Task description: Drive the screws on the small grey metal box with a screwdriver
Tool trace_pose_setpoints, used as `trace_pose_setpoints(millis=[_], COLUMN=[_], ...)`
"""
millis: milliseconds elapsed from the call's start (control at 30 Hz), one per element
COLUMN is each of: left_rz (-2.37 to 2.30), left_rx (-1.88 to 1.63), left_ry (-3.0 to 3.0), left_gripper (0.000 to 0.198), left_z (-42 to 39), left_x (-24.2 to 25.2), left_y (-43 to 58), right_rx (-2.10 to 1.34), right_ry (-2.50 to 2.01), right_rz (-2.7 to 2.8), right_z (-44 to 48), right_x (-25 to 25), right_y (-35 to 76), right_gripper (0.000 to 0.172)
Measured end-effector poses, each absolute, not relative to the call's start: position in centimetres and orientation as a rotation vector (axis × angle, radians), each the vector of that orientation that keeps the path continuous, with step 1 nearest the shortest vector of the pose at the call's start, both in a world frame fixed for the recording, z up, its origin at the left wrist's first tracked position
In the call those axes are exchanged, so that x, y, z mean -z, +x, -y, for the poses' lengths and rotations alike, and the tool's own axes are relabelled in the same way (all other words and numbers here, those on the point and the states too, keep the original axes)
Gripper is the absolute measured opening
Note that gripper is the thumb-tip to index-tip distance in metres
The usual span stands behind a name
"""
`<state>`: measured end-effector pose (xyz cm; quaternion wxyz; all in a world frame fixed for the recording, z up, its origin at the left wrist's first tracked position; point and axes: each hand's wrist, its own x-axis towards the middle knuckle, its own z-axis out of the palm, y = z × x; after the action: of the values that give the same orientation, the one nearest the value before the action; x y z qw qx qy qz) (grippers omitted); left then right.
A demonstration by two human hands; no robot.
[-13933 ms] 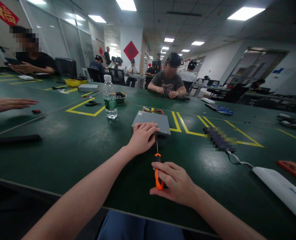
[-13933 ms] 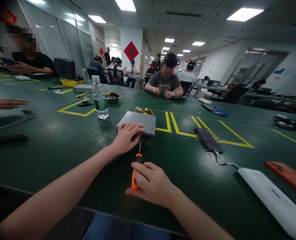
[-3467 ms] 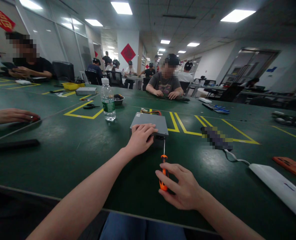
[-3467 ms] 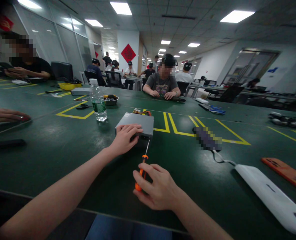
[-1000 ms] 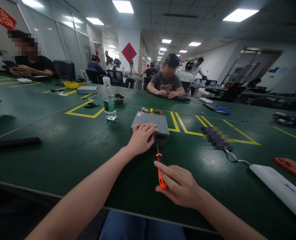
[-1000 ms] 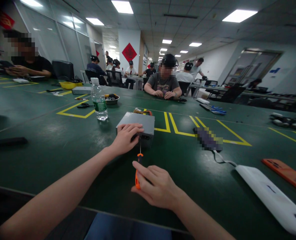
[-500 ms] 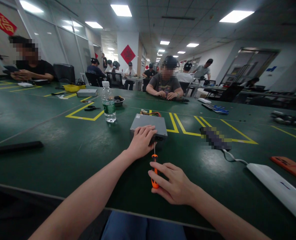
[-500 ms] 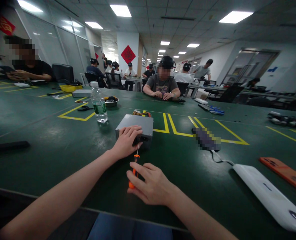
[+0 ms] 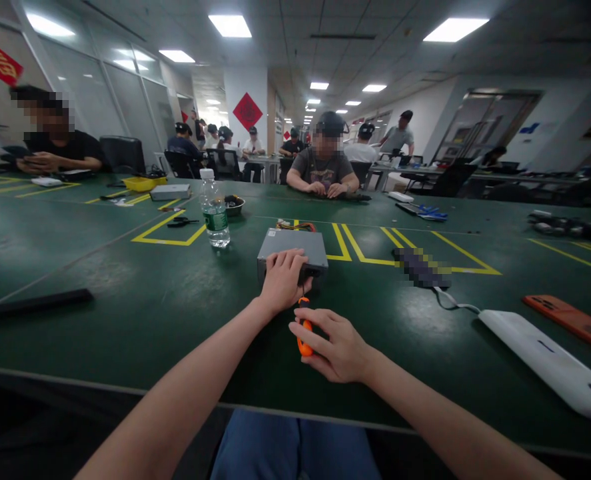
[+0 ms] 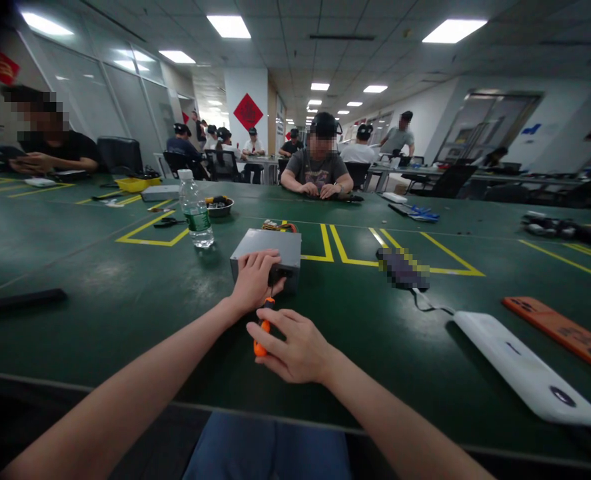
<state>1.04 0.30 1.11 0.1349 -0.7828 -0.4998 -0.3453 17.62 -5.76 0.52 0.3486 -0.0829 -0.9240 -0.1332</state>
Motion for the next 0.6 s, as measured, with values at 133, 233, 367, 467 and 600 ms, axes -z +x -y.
trace_pose_setpoints(millis=[133, 233, 367, 467, 600], left_rz=[1.446, 1.441, 1.422, 1.417, 1.424], left_rx=[1.005, 0.999, 1.0, 0.994, 0.987], left_ry=[-2.282, -2.297, -2.32, -2.33, -2.345], left_gripper=[0.033, 0.035, 0.036, 0.037, 0.039], left_z=[-0.29, -0.32, -0.38, -0.43, -0.44], left_x=[-1.01, -0.92, -0.95, -0.98, -1.01], left_y=[0.95, 0.8, 0.54, 0.4, 0.37], right_rx=[0.433, 0.411, 0.347, 0.314, 0.372], right_ry=[-0.188, -0.16, -0.186, -0.193, -0.195], right_rz=[2.351, 2.324, 2.294, 2.333, 2.384], right_z=[5.86, 5.83, 5.7, 5.71, 5.86], right_x=[-0.34, -0.09, -0.12, -0.41, -0.79], right_y=[17.33, 17.28, 17.36, 17.44, 17.51], right_gripper=[0.025, 0.019, 0.028, 0.035, 0.035])
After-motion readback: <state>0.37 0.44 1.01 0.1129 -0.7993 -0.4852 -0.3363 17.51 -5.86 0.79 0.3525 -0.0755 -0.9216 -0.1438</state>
